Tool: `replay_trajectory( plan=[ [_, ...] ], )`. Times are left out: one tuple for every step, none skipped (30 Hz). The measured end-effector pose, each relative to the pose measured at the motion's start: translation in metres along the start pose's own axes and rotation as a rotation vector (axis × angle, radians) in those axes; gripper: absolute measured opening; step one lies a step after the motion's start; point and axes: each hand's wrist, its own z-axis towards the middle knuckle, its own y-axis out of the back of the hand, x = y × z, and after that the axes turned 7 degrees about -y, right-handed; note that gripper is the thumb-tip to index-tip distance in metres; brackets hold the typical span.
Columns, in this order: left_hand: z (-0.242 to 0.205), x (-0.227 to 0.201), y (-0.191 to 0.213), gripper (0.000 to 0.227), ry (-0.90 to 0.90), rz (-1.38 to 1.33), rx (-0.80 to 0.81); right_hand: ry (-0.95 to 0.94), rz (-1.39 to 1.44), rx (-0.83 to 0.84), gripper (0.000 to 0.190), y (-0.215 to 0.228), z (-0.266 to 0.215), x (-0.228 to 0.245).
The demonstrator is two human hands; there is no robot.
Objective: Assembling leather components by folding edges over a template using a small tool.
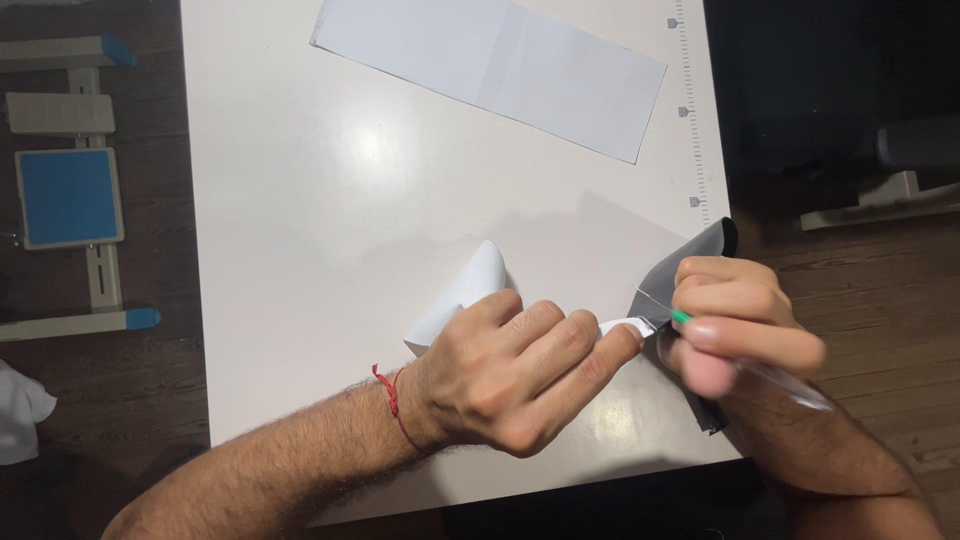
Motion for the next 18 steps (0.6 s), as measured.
replay_trajectory(
  plan=[
    [0.001, 0.0, 0.0, 0.018, -0.001, 0.023, -0.01, 0.047, 0.084, -0.021, 0.023, -0.001, 0.003, -0.002],
    [0.001, 0.0, -0.001, 0.017, -0.002, 0.045, -0.02, 0.095, 0.168, -0.041, 0.024, -0.003, 0.007, -0.004],
    [0.002, 0.0, 0.0, 0.017, -0.004, 0.046, -0.02, 0.096, 0.168, -0.042, 0.024, 0.001, 0.009, 0.002],
    [0.002, 0.001, 0.0, 0.017, 0.003, 0.039, -0.012, 0.017, 0.138, 0.013, 0.019, 0.004, 0.012, 0.009],
    [0.003, 0.001, 0.0, 0.017, 0.01, 0.029, -0.004, -0.065, 0.106, 0.068, 0.018, 0.008, 0.013, 0.016],
    [0.0, 0.001, -0.003, 0.017, 0.009, 0.026, -0.004, -0.066, 0.104, 0.066, 0.018, 0.005, 0.01, 0.008],
    [-0.003, 0.002, -0.005, 0.01, 0.072, -0.021, 0.056, -0.039, 0.008, -0.006, 0.022, 0.002, 0.007, -0.001],
    [-0.006, 0.003, -0.007, 0.007, 0.134, -0.069, 0.116, -0.012, -0.088, -0.078, 0.032, -0.001, 0.004, -0.01],
    [-0.007, 0.003, -0.009, 0.007, 0.133, -0.067, 0.12, -0.011, -0.086, -0.082, 0.032, -0.004, 0.006, -0.01],
    [-0.007, 0.003, -0.01, 0.014, 0.188, -0.054, 0.118, -0.048, -0.205, -0.118, 0.03, -0.007, 0.008, -0.01],
    [-0.006, 0.004, -0.013, 0.024, 0.237, -0.043, 0.113, -0.082, -0.331, -0.157, 0.029, -0.009, 0.01, -0.011],
    [-0.006, 0.007, -0.015, 0.024, 0.229, -0.043, 0.113, -0.079, -0.335, -0.164, 0.029, -0.01, 0.011, -0.013],
    [-0.006, 0.008, -0.017, 0.022, 0.237, -0.044, 0.106, -0.115, -0.385, -0.122, 0.029, -0.01, 0.01, -0.013],
    [-0.007, 0.008, -0.019, 0.02, 0.244, -0.045, 0.099, -0.151, -0.433, -0.081, 0.029, -0.011, 0.009, -0.013],
    [-0.008, 0.011, -0.02, 0.02, 0.24, -0.049, 0.102, -0.154, -0.436, -0.086, 0.029, -0.013, 0.013, -0.013],
    [-0.009, 0.014, -0.02, 0.022, 0.236, -0.054, 0.121, -0.224, -0.381, -0.072, 0.026, -0.015, 0.018, -0.014],
    [-0.01, 0.016, -0.021, 0.025, 0.233, -0.059, 0.141, -0.292, -0.323, -0.058, 0.024, -0.017, 0.022, -0.014],
    [-0.011, 0.016, -0.023, 0.025, 0.231, -0.062, 0.145, -0.295, -0.324, -0.062, 0.024, -0.018, 0.023, -0.012]
  ],
)
